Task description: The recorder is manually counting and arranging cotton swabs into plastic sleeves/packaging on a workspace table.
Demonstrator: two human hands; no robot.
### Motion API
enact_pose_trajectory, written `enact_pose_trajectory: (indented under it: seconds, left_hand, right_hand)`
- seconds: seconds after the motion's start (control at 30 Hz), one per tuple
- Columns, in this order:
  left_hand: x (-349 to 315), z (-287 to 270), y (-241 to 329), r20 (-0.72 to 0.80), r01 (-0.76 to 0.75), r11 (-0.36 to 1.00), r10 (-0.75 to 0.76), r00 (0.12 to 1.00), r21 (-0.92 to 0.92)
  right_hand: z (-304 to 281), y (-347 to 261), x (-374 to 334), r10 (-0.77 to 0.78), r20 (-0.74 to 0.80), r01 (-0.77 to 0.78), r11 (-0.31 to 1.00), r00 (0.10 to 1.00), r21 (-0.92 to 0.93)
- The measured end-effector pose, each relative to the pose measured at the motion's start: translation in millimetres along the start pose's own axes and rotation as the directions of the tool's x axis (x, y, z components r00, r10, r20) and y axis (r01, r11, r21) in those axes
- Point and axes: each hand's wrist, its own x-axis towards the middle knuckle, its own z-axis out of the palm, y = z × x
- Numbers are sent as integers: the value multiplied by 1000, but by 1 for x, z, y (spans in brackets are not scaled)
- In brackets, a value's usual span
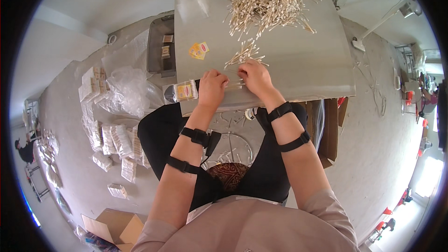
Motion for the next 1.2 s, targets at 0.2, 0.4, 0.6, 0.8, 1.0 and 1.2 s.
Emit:
enact_pose_trajectory:
  seconds: [0.2, 0.4, 0.6, 0.8, 1.0, 1.2]
  left_hand:
    - [12, 4, 4, -155, 40, 997, -49, 987, -58]
    - [38, 16, 0, -227, 83, 996, -74, 971, 28]
    - [47, 17, -10, -149, 117, 992, -108, 983, 47]
    - [36, 9, -14, -137, 106, 989, -91, 986, 105]
    - [29, 3, -15, -136, 115, 989, -102, 985, 89]
    - [27, 3, -15, -140, 60, 998, -56, 989, 28]
  right_hand:
    - [-3, 2, -6, 126, -91, -122, 991, 988, 51]
    - [-13, 7, 3, 75, -322, -119, 986, 944, -120]
    - [-11, 25, 3, 9, -283, -50, 989, 959, -138]
    - [-12, 32, 7, 80, -349, -150, 973, 934, -178]
    - [-7, -5, 15, -87, -249, 41, 982, 965, -183]
    - [-2, 5, 13, -57, -187, 26, 987, 981, -161]
